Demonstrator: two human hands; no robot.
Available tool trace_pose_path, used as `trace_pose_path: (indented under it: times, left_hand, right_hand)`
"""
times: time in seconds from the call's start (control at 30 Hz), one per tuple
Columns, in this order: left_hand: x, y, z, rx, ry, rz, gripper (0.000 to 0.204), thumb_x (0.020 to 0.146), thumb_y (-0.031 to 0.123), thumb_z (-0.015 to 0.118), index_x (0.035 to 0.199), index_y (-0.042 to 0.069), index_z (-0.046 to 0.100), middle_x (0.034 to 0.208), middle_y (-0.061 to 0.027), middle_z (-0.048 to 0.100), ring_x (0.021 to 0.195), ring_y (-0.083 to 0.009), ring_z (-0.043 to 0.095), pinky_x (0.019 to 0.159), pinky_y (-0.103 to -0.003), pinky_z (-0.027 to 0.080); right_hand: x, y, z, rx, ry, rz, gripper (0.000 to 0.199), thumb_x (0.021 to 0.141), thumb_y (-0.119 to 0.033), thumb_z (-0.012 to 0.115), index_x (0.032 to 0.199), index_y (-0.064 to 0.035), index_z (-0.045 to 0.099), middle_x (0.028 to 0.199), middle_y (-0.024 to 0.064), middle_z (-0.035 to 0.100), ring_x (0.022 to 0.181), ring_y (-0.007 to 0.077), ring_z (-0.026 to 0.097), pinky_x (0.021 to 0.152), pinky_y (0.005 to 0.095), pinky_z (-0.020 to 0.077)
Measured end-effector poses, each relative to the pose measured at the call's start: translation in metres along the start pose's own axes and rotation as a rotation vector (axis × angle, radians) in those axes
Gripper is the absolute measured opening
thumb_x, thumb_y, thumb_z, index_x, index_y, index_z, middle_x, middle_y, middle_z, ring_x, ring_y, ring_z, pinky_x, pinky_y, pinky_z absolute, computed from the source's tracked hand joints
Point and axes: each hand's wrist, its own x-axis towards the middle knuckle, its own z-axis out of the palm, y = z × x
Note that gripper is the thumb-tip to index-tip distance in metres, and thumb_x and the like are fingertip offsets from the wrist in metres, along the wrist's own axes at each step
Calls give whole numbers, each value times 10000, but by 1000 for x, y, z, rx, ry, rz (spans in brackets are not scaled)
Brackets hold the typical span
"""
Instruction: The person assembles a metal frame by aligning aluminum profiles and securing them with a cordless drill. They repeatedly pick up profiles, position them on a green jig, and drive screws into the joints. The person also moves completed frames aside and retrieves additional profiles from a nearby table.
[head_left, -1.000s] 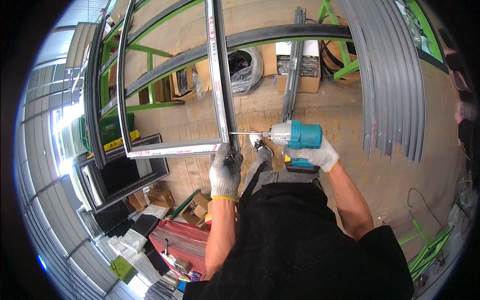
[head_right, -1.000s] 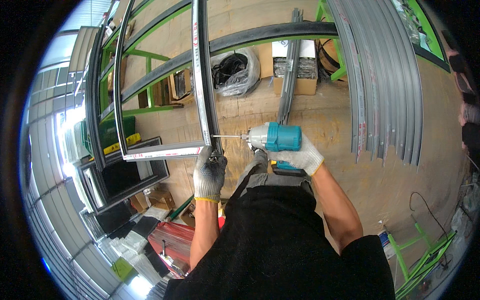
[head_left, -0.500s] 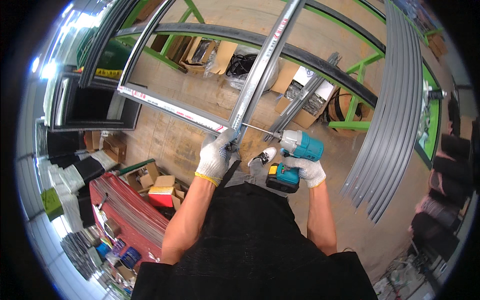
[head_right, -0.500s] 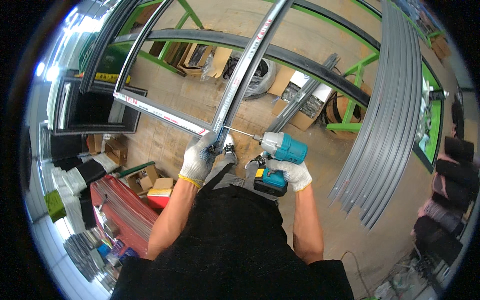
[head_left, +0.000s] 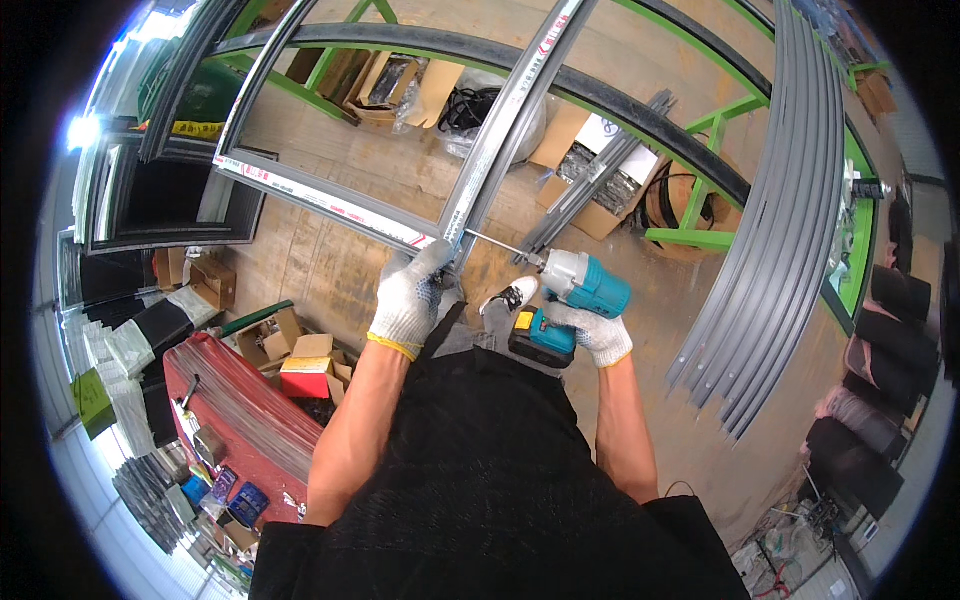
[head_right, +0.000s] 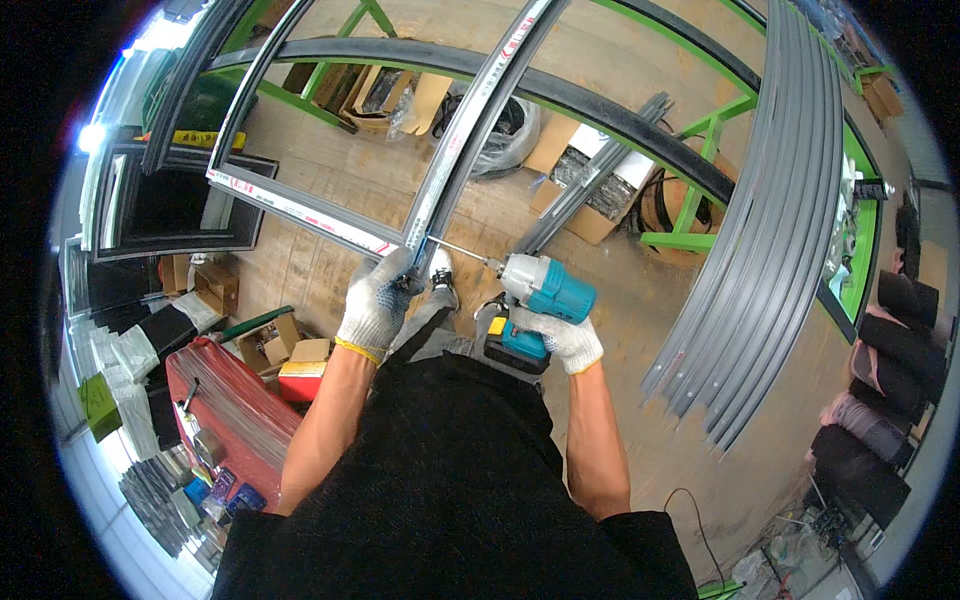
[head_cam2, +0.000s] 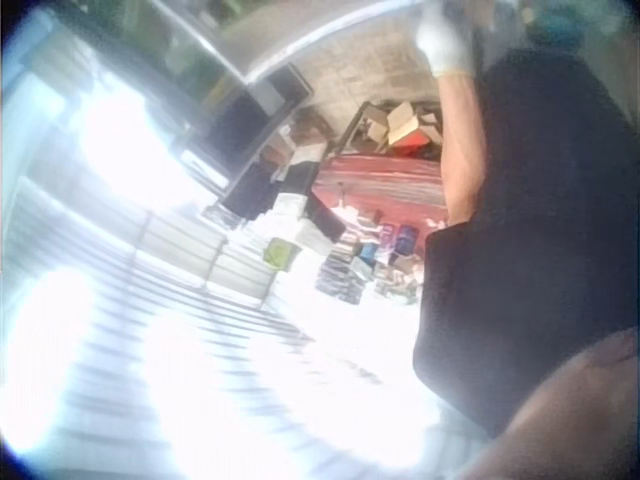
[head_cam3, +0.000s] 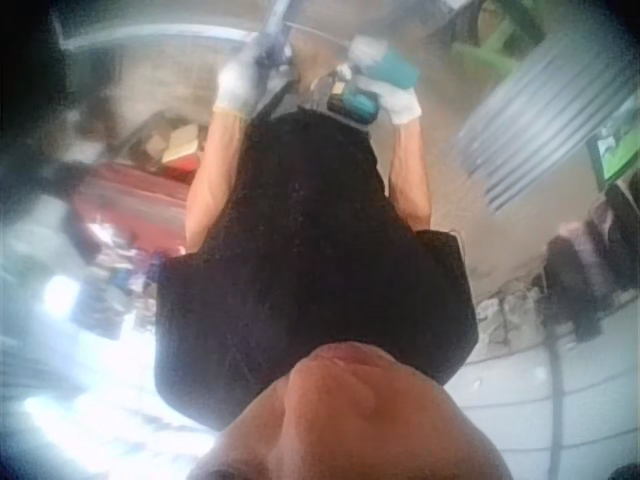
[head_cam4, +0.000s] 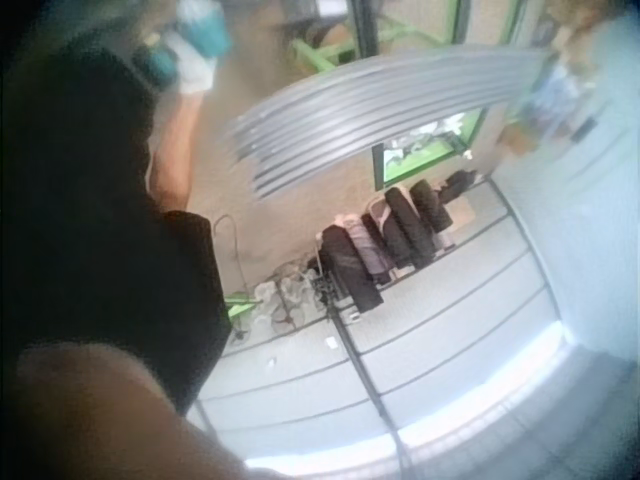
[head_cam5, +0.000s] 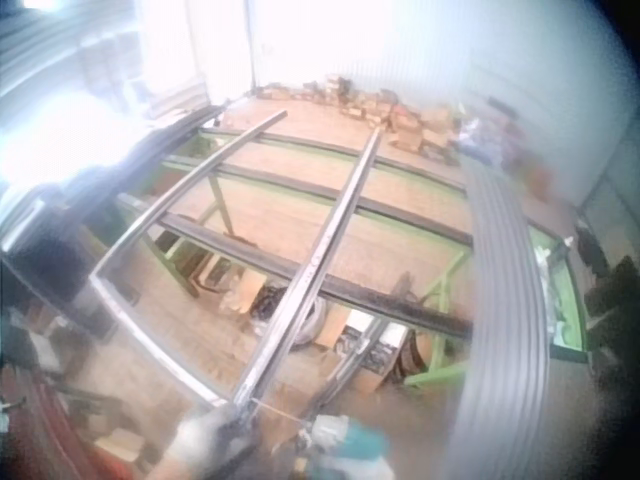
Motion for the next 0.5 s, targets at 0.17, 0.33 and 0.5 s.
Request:
trace_pose_path:
  times: [0.17,0.33,0.5]
  left_hand:
    - [-1,4,2,3,-29,16,211,953,119,718,1129,29,645,883,-66,658,698,-166,606,569,-318,486]
    - [-4,7,3,-3,-40,-28,191,968,104,698,1133,28,641,882,-72,657,696,-171,615,553,-321,493]
    - [-3,6,4,11,9,13,247,962,144,718,1136,-15,644,937,-85,677,749,-169,632,659,-305,520]
  right_hand:
    - [-1,-7,3,83,8,98,539,785,12,864,1290,-33,680,1114,44,732,944,157,699,812,323,597]
    - [0,-13,7,-8,24,-93,485,789,13,863,1248,-8,707,1106,42,733,936,141,699,806,311,587]
    - [3,-4,-1,85,-11,9,495,788,18,871,1258,-17,718,1153,51,745,996,153,713,852,321,589]
